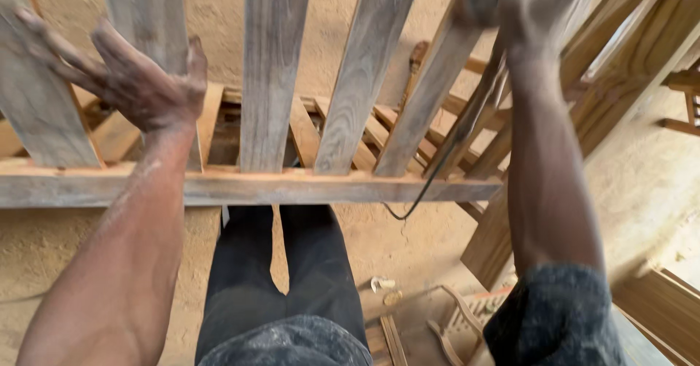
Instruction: The person uses an orbital sander to smooth the surfaces of a wooden headboard. They move the sander along the horizontal rails and vertical slats, occasionally repositioning their hands to maintain control and coverage.
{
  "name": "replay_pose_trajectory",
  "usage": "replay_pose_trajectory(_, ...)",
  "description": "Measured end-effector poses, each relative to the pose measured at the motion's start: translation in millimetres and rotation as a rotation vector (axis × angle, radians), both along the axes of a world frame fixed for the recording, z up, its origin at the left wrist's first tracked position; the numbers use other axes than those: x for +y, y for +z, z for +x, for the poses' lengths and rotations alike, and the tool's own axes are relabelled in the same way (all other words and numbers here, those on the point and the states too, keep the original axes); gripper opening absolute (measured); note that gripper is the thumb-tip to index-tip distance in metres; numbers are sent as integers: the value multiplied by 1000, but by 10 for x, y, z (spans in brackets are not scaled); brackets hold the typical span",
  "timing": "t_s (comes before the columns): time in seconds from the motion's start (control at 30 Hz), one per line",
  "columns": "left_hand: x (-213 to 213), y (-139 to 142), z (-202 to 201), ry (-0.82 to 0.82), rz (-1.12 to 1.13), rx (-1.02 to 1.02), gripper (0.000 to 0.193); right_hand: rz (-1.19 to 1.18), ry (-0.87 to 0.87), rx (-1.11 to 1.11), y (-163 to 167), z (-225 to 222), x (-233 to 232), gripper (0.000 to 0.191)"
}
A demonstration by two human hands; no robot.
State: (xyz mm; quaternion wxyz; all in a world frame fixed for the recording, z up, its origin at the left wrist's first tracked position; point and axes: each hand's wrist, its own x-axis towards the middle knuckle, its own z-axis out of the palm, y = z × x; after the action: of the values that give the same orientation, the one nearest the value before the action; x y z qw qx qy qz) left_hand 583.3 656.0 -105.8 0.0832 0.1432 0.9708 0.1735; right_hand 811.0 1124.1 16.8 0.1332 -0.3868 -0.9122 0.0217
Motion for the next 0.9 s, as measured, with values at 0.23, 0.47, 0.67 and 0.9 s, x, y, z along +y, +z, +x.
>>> replay_pose_trajectory(0.23,28,-39,-18,-66,6,154,97,79,312,-164,-115,1163,-1881,34)
replay_pose_trajectory(0.47,-65,-189,26,-37,-58,135,89,222,282,-63,-131,110,-784,22)
replay_pose_trajectory(0.67,-221,-321,51,-45,-60,94,91,34,206,84,-83,-22,-156,24)
replay_pose_trajectory(0.9,-161,-244,85,-48,-71,96,85,-126,380,-306,-59,1170,-2112,28)
